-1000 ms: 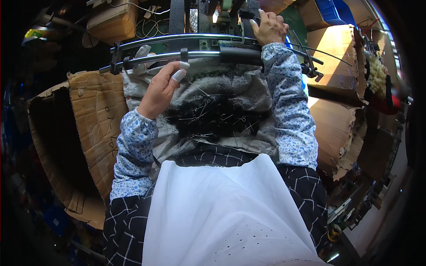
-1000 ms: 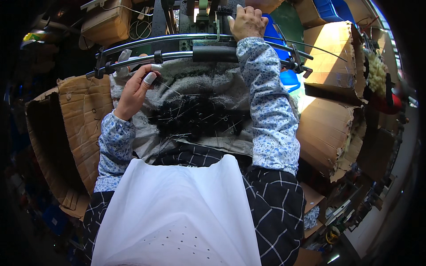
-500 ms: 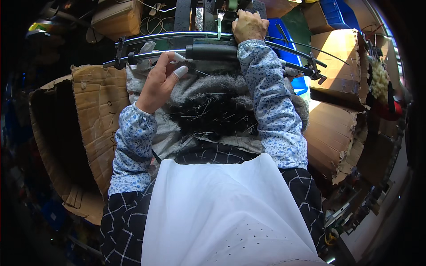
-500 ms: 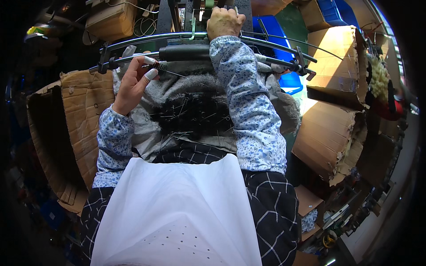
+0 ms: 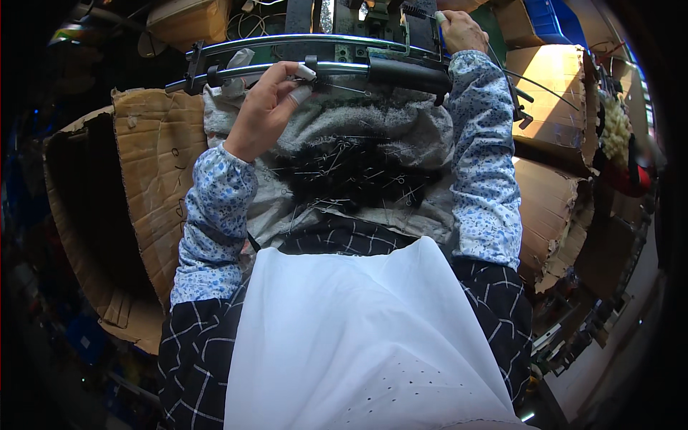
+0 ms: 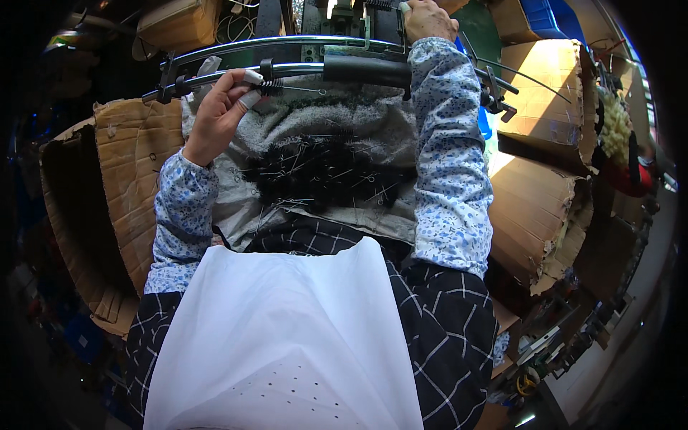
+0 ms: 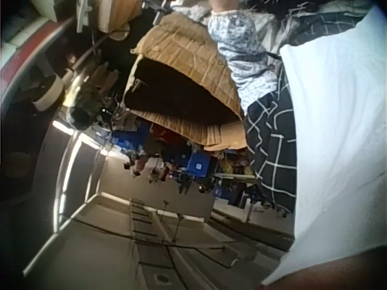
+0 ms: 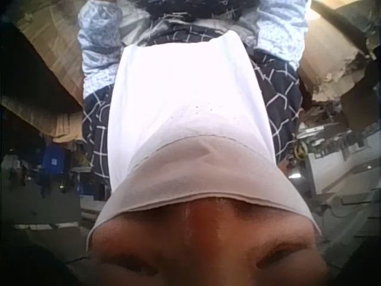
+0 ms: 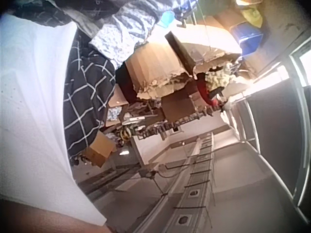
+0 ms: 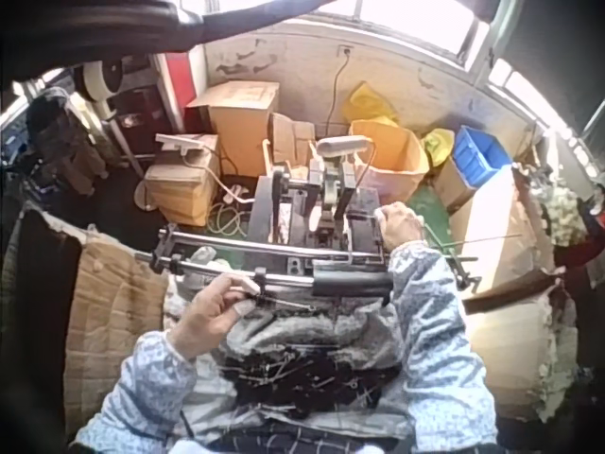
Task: The person assembles small black plastic components by hand on a workbench using an assembly fixture.
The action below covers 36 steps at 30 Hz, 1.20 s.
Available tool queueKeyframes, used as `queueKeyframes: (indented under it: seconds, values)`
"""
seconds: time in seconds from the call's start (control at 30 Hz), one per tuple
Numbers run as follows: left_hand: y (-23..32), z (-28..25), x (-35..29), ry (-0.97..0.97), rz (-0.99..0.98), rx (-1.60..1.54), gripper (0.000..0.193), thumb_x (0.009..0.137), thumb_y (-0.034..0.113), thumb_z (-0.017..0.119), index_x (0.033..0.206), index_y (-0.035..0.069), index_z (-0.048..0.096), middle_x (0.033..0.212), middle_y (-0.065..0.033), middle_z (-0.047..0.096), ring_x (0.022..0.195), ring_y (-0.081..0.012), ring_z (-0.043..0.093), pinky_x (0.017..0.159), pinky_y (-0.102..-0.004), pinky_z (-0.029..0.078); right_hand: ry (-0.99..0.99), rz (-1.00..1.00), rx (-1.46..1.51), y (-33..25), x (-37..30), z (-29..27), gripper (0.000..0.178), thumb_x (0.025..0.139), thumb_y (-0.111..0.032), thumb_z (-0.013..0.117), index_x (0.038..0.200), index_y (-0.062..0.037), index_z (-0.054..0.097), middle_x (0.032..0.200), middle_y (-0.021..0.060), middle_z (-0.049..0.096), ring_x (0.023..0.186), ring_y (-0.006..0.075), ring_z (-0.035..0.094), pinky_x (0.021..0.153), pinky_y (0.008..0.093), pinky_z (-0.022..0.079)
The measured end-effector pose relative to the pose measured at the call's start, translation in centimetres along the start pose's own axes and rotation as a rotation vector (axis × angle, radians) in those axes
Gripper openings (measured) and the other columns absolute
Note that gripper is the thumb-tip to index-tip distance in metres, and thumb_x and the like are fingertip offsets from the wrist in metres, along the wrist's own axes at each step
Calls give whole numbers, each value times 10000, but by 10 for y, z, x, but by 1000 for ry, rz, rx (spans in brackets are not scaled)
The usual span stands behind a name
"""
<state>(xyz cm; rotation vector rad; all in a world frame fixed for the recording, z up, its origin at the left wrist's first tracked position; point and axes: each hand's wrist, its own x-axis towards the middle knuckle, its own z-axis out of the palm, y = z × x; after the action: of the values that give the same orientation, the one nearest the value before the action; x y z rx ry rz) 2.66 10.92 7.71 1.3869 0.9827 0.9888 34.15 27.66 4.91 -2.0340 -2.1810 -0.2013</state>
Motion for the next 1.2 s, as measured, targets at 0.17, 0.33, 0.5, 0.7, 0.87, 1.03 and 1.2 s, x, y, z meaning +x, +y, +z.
queueKeyframes:
  seconds: [0.17, 0.33, 0.5, 0.7, 0.87, 1.03, 1.2]
  values:
    - [-9, 8, 6, -50, 35, 65, 241, 809, -57, 486, 1039, -6, 436, 978, -76, 500, 926, -159, 552, 838, -261, 459, -159, -124, -52, 24, 21, 2, 225, 859, -250, 461, 1044, -245, 590, 1050, 61, 584, 960, 265, 560, 825, 379, 453]
    - [-13, 18, 14, -98, 75, 36, 240, 800, -43, 515, 1024, 4, 443, 948, -73, 514, 908, -159, 560, 804, -258, 470, 409, 24, -199, 69, -9, -49, 252, 821, -205, 532, 1061, -142, 577, 982, 118, 593, 909, 265, 577, 757, 364, 472]
    - [-8, 35, 18, -92, 66, 41, 268, 821, -36, 500, 1071, 22, 422, 1006, -50, 508, 982, -130, 517, 856, -255, 434, -257, -510, 691, -74, -96, -66, 281, 860, -300, 481, 1056, -115, 560, 922, 123, 603, 768, 288, 596, 681, 367, 481]
    - [-13, 31, 12, -1, 178, -2, 293, 811, -43, 511, 1081, 28, 424, 1033, -62, 513, 970, -122, 520, 837, -243, 431, -452, -340, 872, -107, -116, -82, 262, 838, -150, 509, 1096, -108, 538, 840, 129, 618, 749, 285, 604, 667, 351, 481]
    - [-13, 15, -4, 90, 32, 91, 277, 804, 3, 532, 1063, 22, 439, 1010, -101, 517, 887, -158, 557, 782, -261, 453, 42, -239, 622, -79, -78, -54, 213, 794, -132, 570, 1003, -110, 605, 825, 95, 631, 772, 237, 609, 697, 346, 500]
    - [-48, 6, -19, -518, -151, 799, 270, 761, 46, 504, 1023, -4, 465, 924, -186, 554, 811, -318, 557, 729, -380, 437, 265, -157, 51, -44, -31, -8, 230, 801, -118, 495, 989, -140, 625, 855, 83, 628, 795, 261, 586, 743, 347, 468]
    - [-59, 5, -20, -624, -358, 843, 285, 777, 106, 490, 1041, 1, 470, 866, -198, 566, 820, -348, 550, 719, -406, 426, 271, -174, -11, -43, -23, 4, 234, 810, -113, 471, 973, -146, 636, 849, 79, 630, 794, 255, 581, 771, 348, 456]
